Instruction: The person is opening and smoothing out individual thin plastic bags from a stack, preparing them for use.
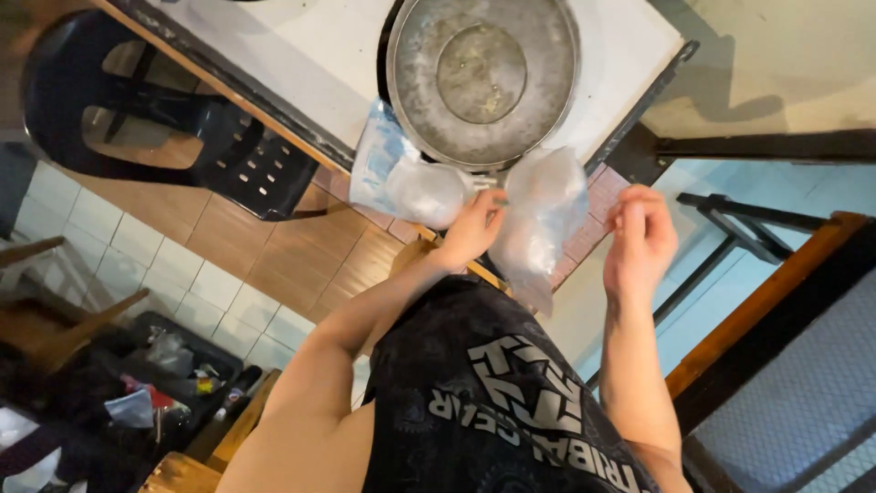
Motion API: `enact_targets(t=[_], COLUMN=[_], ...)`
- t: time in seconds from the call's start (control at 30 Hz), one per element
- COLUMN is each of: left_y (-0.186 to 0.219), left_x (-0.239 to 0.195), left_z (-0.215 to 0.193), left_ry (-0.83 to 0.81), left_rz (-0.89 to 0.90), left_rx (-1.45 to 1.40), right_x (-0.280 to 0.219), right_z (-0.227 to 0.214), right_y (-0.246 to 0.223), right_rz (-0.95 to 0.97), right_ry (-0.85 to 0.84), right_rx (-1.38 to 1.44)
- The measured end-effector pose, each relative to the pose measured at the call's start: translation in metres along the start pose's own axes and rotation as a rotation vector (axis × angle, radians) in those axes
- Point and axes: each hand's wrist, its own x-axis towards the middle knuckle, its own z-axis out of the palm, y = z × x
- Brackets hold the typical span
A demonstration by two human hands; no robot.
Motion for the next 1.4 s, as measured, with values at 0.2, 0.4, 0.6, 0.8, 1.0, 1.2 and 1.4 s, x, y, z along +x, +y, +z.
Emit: enact_targets(t=[0.2, 0.4, 0.6, 0.8, 1.0, 1.2, 1.4], left_y=[0.000, -0.092, -0.160, -0.132, -0.078, -0.073, -0.088], left_x=[-0.062, -0.100, -0.099, -0.093, -0.086, -0.069, -0.045], left_z=[-0.081, -0.124, -0.165, -0.179, -0.190, -0.178, -0.174], left_ry=[-0.379, -0.023, 0.268, 0.375, 0.356, 0.506, 0.490], left_rz=[-0.183, -0.399, -0.432, -0.325, -0.299, -0.144, -0.190], left_rx=[-0.070, -0.046, -0.084, -0.198, -0.193, -0.138, 0.115], right_x=[-0.048, -0.081, -0.109, -0.122, -0.125, -0.126, -0.126], right_z=[0.144, 0.195, 0.219, 0.242, 0.232, 0.230, 0.214], right_y=[-0.226, -0.152, 0.005, 0.130, 0.179, 0.135, 0.068], right_rz=[-0.135, -0.111, -0.222, -0.467, -0.646, -0.512, -0.301], right_ry=[-1.604, -1.197, -0.865, -0.928, -0.829, -0.747, -0.646], right_rx=[0.932, 0.349, -0.658, -1.349, -1.390, -1.265, -1.085])
